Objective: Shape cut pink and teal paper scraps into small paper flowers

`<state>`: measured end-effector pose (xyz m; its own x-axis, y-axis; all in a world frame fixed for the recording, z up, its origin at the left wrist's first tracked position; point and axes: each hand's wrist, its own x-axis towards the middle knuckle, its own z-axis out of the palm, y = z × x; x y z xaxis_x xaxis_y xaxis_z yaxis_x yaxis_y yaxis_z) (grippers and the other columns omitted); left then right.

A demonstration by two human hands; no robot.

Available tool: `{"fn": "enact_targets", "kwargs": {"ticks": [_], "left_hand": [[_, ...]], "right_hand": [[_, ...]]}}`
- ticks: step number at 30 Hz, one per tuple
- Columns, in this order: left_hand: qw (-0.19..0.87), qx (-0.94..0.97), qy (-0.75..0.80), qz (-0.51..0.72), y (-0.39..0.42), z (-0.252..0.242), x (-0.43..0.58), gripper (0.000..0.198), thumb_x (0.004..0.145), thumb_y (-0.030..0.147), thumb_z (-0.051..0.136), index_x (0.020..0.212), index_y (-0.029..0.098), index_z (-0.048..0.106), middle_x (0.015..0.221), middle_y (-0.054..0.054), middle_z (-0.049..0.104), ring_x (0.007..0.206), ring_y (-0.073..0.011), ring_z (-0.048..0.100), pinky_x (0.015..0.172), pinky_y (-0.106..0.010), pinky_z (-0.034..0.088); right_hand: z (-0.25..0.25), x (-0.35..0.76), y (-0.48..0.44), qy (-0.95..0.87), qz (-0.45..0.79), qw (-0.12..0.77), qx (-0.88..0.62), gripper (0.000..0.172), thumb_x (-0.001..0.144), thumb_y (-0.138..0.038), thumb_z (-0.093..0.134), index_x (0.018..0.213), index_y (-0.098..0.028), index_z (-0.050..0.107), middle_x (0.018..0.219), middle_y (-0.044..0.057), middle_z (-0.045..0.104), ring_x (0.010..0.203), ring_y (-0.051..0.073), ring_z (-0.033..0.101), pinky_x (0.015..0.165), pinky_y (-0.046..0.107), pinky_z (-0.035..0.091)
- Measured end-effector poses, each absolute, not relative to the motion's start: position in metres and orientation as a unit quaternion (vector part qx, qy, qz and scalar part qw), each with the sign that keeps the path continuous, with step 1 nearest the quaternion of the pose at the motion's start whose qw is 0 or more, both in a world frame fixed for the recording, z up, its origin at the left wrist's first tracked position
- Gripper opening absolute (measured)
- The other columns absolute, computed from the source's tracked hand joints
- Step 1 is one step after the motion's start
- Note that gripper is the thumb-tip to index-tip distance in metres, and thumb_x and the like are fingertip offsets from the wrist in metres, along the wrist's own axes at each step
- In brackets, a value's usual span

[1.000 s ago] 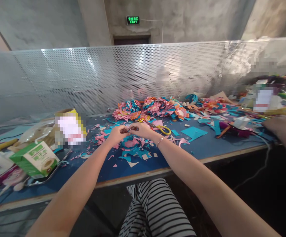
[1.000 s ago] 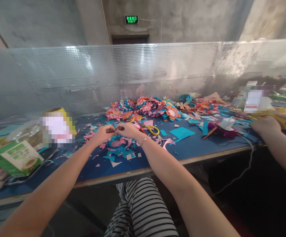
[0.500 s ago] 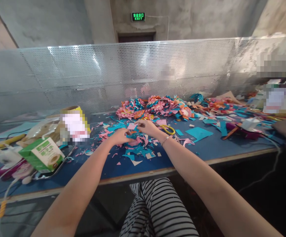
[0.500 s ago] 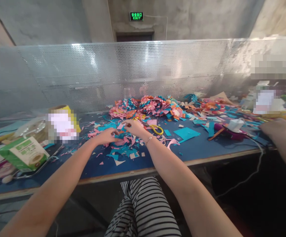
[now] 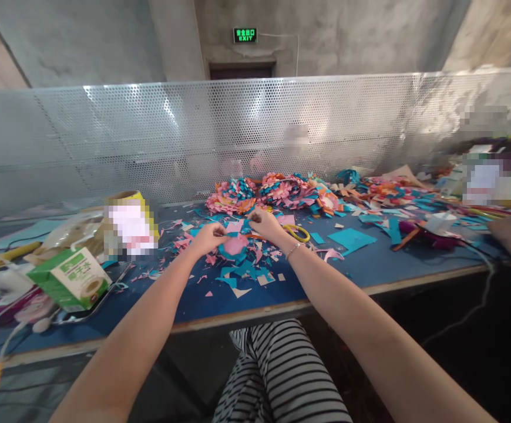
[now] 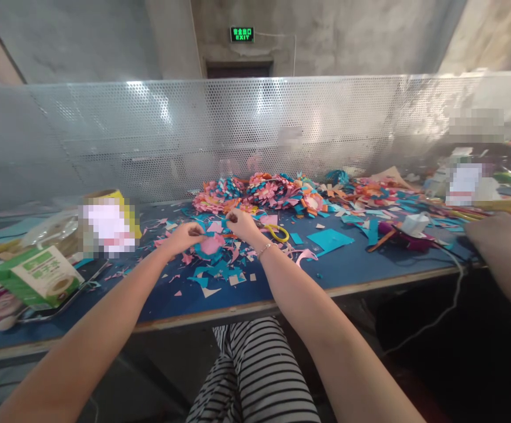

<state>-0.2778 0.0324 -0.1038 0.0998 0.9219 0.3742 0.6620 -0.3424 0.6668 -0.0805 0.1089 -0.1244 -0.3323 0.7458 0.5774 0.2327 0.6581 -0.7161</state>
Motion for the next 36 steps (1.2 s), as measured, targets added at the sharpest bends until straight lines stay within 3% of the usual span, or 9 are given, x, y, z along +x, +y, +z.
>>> {"fn": "enact_targets", "kwargs": {"ticks": [10, 16, 24, 29, 36], "left_hand": [[0.174, 0.648, 0.501, 0.547, 0.035, -0.103, -0.278, 0.034, 0.059, 0.038, 0.072, 0.079, 0.018, 0.053, 0.081, -0.001, 0.057, 0.075, -0.0152, 0.055, 0.066, -0.027, 0.046], [0.180, 0.642, 0.532, 0.522, 0.034, -0.100, -0.274, 0.039, 0.061, 0.040, 0.069, 0.091, 0.017, 0.060, 0.088, -0.005, 0.060, 0.080, -0.0178, 0.056, 0.068, -0.028, 0.046], [0.185, 0.629, 0.552, 0.514, 0.027, -0.092, -0.268, 0.040, 0.053, 0.048, 0.073, 0.074, 0.018, 0.057, 0.076, -0.001, 0.059, 0.064, -0.0149, 0.053, 0.057, -0.026, 0.043], [0.223, 0.633, 0.535, 0.513, 0.034, -0.096, -0.272, 0.047, 0.049, 0.052, 0.075, 0.075, 0.017, 0.056, 0.071, -0.001, 0.058, 0.063, -0.0149, 0.053, 0.056, -0.026, 0.042], [0.214, 0.615, 0.557, 0.516, 0.037, -0.098, -0.275, 0.049, 0.047, 0.052, 0.075, 0.075, 0.017, 0.058, 0.071, -0.001, 0.058, 0.060, -0.0140, 0.052, 0.053, -0.025, 0.041]], "right_hand": [[-0.123, -0.081, 0.110, -0.752, 0.343, 0.477, -0.297, 0.033, 0.062, -0.010, 0.055, 0.094, -0.015, 0.062, 0.081, 0.001, 0.060, 0.072, 0.012, 0.057, 0.070, 0.026, 0.047], [-0.126, -0.087, 0.108, -0.774, 0.370, 0.426, -0.286, 0.028, 0.062, -0.008, 0.056, 0.087, -0.016, 0.066, 0.080, 0.000, 0.064, 0.074, 0.011, 0.058, 0.071, 0.023, 0.048], [-0.119, -0.086, 0.101, -0.714, 0.494, 0.412, -0.275, 0.024, 0.063, -0.005, 0.055, 0.085, -0.014, 0.061, 0.072, -0.002, 0.060, 0.060, 0.008, 0.055, 0.061, 0.021, 0.049], [-0.111, -0.084, 0.093, -0.670, 0.576, 0.397, -0.248, 0.024, 0.067, -0.007, 0.056, 0.089, -0.015, 0.059, 0.067, -0.004, 0.056, 0.057, 0.007, 0.054, 0.061, 0.021, 0.050], [-0.111, -0.085, 0.090, -0.668, 0.596, 0.383, -0.229, 0.020, 0.069, -0.011, 0.061, 0.088, -0.014, 0.062, 0.067, -0.004, 0.055, 0.057, 0.005, 0.052, 0.060, 0.018, 0.048]]}}
